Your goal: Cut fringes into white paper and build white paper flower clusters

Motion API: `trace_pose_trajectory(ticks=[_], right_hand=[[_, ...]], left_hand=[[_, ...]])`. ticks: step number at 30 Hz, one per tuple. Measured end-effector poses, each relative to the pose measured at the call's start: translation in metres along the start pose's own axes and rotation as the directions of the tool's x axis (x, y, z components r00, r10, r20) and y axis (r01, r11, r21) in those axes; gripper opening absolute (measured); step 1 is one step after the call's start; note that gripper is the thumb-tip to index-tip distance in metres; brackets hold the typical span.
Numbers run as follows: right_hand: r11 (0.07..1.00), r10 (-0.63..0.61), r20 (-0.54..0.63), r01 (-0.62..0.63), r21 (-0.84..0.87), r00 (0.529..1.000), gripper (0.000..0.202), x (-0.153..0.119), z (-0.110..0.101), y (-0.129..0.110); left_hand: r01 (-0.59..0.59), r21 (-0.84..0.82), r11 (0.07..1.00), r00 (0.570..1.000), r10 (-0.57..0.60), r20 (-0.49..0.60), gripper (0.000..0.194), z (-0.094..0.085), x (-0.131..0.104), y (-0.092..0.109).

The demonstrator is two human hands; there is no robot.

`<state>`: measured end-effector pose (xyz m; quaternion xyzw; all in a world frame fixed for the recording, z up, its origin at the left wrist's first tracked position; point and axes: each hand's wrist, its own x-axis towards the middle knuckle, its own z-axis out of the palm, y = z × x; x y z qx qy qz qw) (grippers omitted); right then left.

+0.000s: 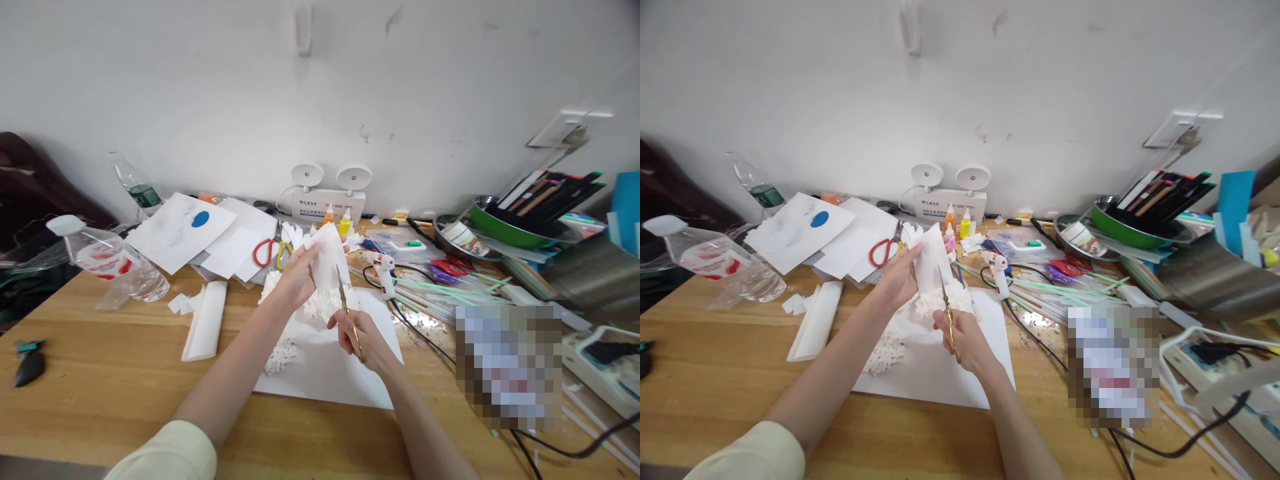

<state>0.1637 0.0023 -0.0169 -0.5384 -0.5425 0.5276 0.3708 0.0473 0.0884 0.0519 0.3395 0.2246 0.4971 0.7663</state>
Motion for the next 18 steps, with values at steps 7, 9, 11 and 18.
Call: trace_pose_trajectory(ticks=[7,9,11,18], right_hand=[[1.000,0.005,0.015,-0.005,-0.022,1.000,0.057,0.0011,-0.0010,0.0033],[1.000,0.004,0.013,-0.004,-0.017,1.000,0.057,0.0015,-0.0011,0.0049],[1.000,0.005,0.015,-0.005,-0.010,1.000,0.056,0.0017,-0.0012,0.0064],[0.999,0.033,0.033,-0.034,0.032,0.999,0.052,0.0017,-0.0016,0.0087]], left_hand=[[0.032,0.012,0.999,0.999,-0.032,0.005,0.032,-0.0018,-0.0006,0.0011],[0.021,0.006,1.000,1.000,-0.021,0.005,0.034,-0.0023,-0.0003,0.0012],[0.014,0.000,1.000,1.000,-0.014,0.004,0.035,-0.0027,0.0002,0.0011],[0.012,-0.012,1.000,1.000,-0.012,0.015,0.032,-0.0059,0.0022,-0.0002]])
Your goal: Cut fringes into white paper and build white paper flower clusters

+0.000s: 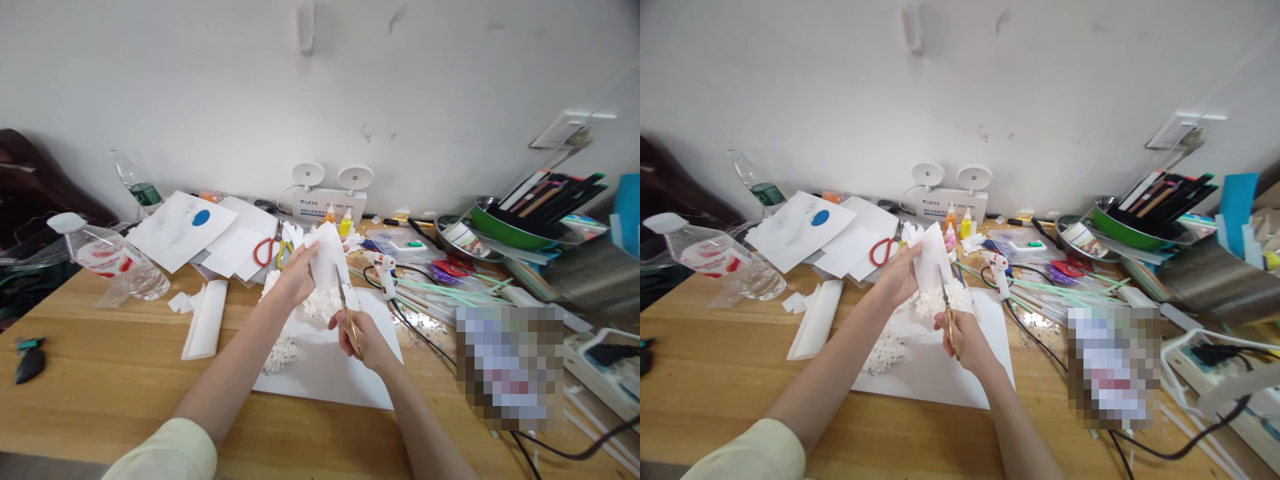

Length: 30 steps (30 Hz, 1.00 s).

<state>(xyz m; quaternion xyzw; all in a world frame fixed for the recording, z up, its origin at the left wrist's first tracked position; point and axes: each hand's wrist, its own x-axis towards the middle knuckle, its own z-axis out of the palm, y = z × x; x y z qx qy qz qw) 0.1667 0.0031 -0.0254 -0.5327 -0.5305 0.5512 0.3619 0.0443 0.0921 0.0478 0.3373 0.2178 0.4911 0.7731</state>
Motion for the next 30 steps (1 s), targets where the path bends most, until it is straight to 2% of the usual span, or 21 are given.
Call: trace_pose_trajectory(ticks=[8,12,16,30], right_hand=[[0.999,0.036,0.022,-0.037,0.030,0.999,0.052,-0.0005,0.0001,-0.0005],[1.000,-0.017,0.032,0.016,0.006,0.999,0.061,-0.0026,0.0010,-0.0014],[0.994,-0.097,0.007,0.097,-0.045,0.995,0.062,-0.0039,-0.0010,-0.0011],[0.995,-0.093,-0.034,0.091,-0.048,0.995,0.062,-0.0035,-0.0063,-0.0029]], left_hand=[[0.012,-0.009,1.000,1.000,-0.012,0.002,0.031,0.0012,0.0003,0.0013],[0.008,-0.024,1.000,1.000,-0.007,0.030,0.031,0.0027,-0.0006,0.0015],[0.046,-0.023,0.999,0.998,-0.045,0.048,0.031,0.0026,-0.0011,-0.0007],[0.107,0.009,0.994,0.990,-0.107,0.089,0.027,0.0067,-0.0053,-0.0083]])
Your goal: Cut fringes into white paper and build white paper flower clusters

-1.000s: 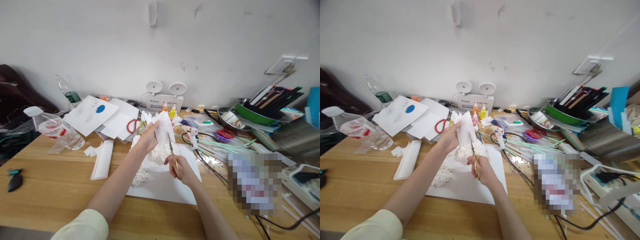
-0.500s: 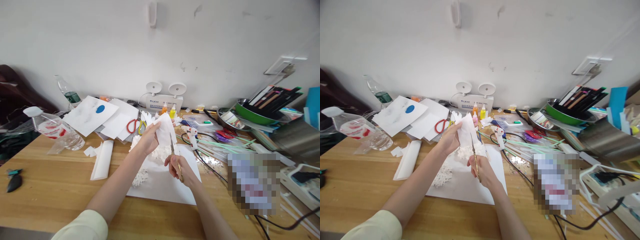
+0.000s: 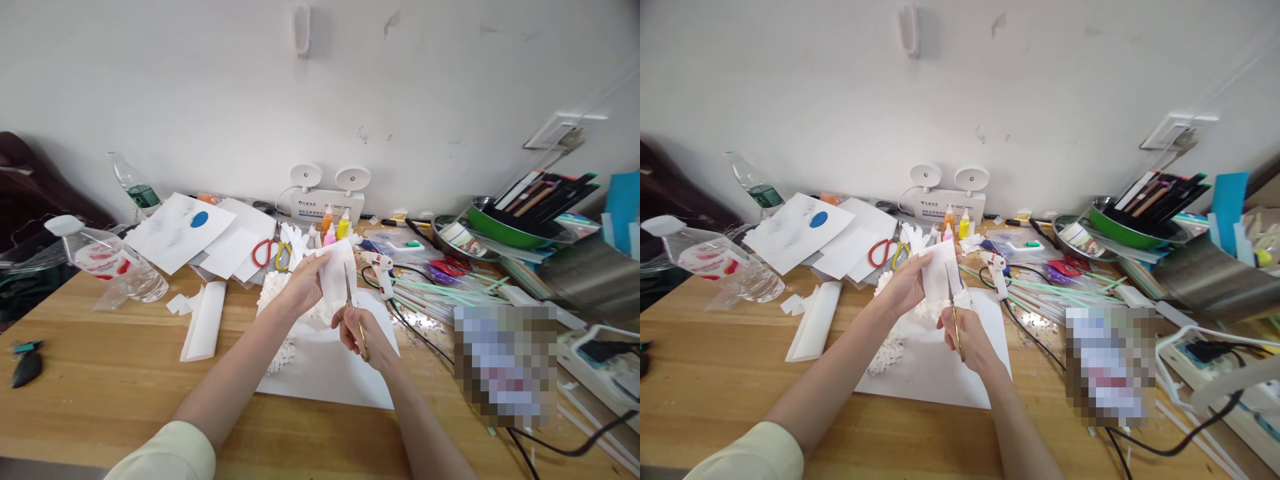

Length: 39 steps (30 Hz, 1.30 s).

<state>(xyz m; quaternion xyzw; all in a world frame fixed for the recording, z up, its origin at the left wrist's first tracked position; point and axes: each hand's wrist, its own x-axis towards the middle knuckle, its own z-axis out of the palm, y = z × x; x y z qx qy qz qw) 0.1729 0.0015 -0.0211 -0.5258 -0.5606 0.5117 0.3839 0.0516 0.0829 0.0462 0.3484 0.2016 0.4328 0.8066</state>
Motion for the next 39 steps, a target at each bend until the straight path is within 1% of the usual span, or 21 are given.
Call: trace_pose_trajectory(ticks=[5,9,10,12,18,24,30,36,39], right_hand=[[1.000,0.006,0.017,-0.006,0.002,1.000,0.063,-0.0003,-0.0008,0.0004],[1.000,0.008,0.011,-0.008,0.020,1.000,0.064,-0.0002,-0.0007,-0.0008],[1.000,0.007,0.010,-0.007,0.022,1.000,0.064,-0.0001,-0.0007,-0.0010],[1.000,0.006,0.008,-0.006,0.023,1.000,0.064,0.0001,-0.0008,-0.0011],[1.000,0.002,0.014,-0.003,0.016,1.000,0.065,0.0002,-0.0011,0.0002],[1.000,-0.001,0.007,0.001,0.030,1.000,0.064,0.0014,0.0012,0.0018],[0.998,0.015,-0.006,-0.015,0.065,1.000,0.062,0.0031,0.0029,0.0013],[0.992,0.073,0.014,-0.074,0.104,0.997,0.060,0.0033,0.0027,0.0018],[0.990,0.082,0.020,-0.084,0.114,0.996,0.059,0.0037,0.0024,0.0022]], left_hand=[[-0.012,-0.008,1.000,1.000,0.012,-0.008,0.027,0.0001,-0.0005,0.0009],[0.047,0.001,0.999,0.997,-0.047,-0.068,0.024,0.0029,-0.0029,0.0021],[0.059,0.005,0.998,0.996,-0.058,-0.069,0.024,0.0033,-0.0034,0.0023],[0.063,0.011,0.998,0.997,-0.062,-0.051,0.025,0.0037,-0.0040,0.0026],[0.016,-0.003,1.000,1.000,-0.016,0.014,0.027,0.0028,-0.0028,0.0018],[0.000,-0.021,1.000,0.999,0.001,0.041,0.027,0.0013,-0.0017,-0.0004],[-0.015,-0.011,1.000,0.999,0.015,0.029,0.026,-0.0023,-0.0005,-0.0011],[-0.031,-0.015,0.999,0.999,0.031,0.038,0.028,-0.0037,-0.0003,-0.0004],[-0.029,-0.003,1.000,0.999,0.029,0.037,0.029,-0.0042,-0.0005,-0.0001]])
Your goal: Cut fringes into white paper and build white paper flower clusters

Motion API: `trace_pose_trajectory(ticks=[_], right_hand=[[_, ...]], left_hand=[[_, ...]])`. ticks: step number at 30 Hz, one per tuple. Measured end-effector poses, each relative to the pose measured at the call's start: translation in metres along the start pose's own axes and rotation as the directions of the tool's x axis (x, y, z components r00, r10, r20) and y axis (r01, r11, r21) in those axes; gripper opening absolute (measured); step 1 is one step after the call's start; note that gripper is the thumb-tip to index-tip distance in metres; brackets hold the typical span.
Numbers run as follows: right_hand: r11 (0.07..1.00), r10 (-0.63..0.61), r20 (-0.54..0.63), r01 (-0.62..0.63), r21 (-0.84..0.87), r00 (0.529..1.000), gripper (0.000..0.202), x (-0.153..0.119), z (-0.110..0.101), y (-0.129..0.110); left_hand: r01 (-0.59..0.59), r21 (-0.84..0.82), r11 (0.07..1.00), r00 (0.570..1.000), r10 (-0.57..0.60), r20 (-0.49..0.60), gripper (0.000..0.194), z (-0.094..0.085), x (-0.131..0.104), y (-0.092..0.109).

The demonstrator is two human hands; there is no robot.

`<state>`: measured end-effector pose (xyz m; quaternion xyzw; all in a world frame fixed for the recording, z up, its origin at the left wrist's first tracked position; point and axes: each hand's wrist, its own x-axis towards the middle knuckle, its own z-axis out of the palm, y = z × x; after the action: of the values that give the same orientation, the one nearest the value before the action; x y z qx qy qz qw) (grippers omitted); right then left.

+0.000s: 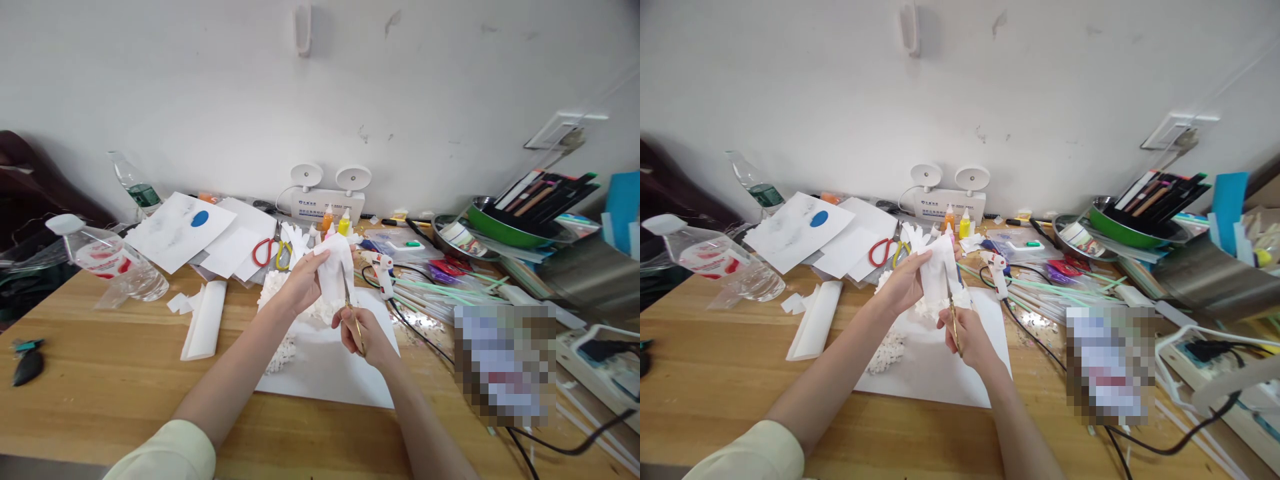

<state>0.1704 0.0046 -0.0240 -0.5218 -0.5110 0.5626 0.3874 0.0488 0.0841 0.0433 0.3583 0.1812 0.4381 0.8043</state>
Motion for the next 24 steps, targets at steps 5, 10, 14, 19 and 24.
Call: trace_pose_trajectory(ticks=[5,10,14,19,24], right_hand=[[1.000,-0.002,-0.009,0.002,-0.013,1.000,0.053,0.0006,-0.0005,0.0006],[1.000,0.006,0.004,-0.006,-0.005,1.000,0.057,-0.0003,0.0013,-0.0003],[1.000,-0.031,0.012,0.031,-0.003,0.999,0.063,-0.0022,0.0036,-0.0025],[0.996,-0.077,0.007,0.077,-0.053,0.997,0.063,-0.0044,0.0014,-0.0018],[0.996,-0.077,-0.005,0.077,-0.044,0.997,0.062,-0.0046,-0.0012,-0.0011]], left_hand=[[0.003,-0.001,1.000,1.000,-0.003,-0.010,0.030,-0.0001,0.0006,0.0003],[-0.004,-0.063,0.998,0.999,0.002,-0.037,0.031,0.0009,0.0022,0.0004],[-0.017,-0.073,0.997,0.998,0.013,-0.060,0.028,-0.0009,0.0034,-0.0018],[-0.002,-0.060,0.998,1.000,0.002,-0.006,0.028,0.0008,0.0015,-0.0024],[0.037,-0.037,0.999,0.999,-0.037,-0.006,0.029,0.0060,-0.0015,-0.0017]])
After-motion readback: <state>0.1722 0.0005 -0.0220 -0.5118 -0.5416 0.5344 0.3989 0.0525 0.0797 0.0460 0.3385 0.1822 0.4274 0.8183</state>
